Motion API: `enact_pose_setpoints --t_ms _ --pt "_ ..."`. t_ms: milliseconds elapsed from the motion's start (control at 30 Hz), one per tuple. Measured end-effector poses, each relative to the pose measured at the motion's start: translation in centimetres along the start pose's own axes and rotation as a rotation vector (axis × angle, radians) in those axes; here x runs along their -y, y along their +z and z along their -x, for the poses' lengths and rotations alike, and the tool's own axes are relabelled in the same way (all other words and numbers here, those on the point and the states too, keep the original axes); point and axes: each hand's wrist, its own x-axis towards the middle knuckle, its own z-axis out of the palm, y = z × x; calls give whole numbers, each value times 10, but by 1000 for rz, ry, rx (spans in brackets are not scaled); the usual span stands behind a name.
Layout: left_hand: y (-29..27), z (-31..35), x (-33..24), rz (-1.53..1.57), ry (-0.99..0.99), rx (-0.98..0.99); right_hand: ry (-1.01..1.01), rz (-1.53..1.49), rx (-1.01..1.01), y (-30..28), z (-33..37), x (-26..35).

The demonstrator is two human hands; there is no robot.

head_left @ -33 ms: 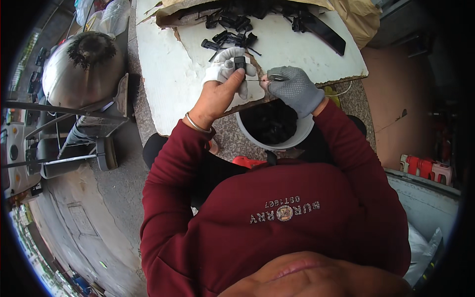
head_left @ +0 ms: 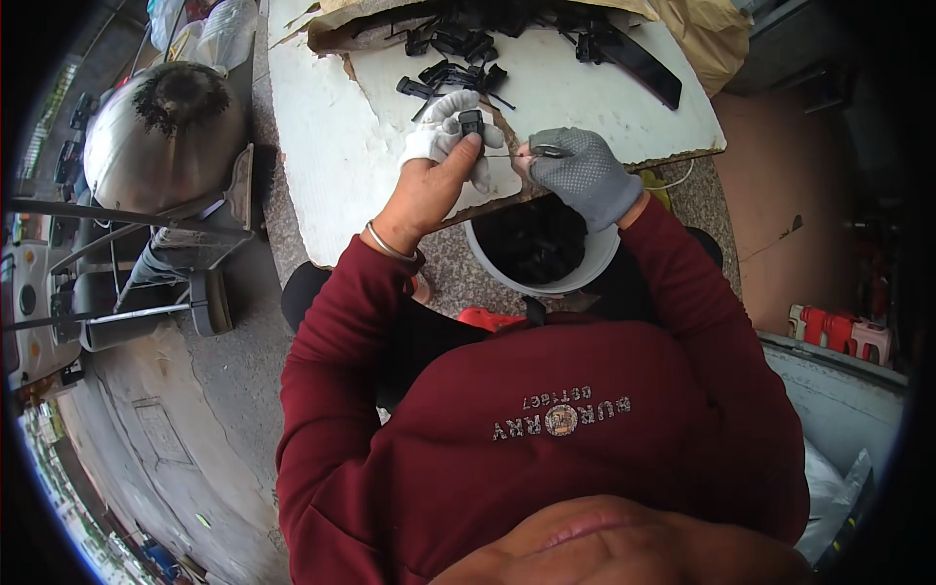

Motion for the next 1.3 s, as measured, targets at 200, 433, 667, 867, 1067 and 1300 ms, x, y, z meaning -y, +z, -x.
enact_pose_setpoints --t_ms 200,433,667,867,1067,1300 --pt "7 8 -6 -54 -95 133 -70 -62 -94 3 -16 4" --pt "2 4 7 -255 -29 101 -97 77 25 0 -20 17" --pt "6 8 6 -339 50 208 396 -243 394 10 -25 16" --pt "7 17 24 -730 409 167 168 -215 86 42 1 12" --pt "32 28 19 -299 155 237 445 -505 260 5 20 18" --pt "38 18 18 -661 329 407 460 89 129 -30 -7 -28"
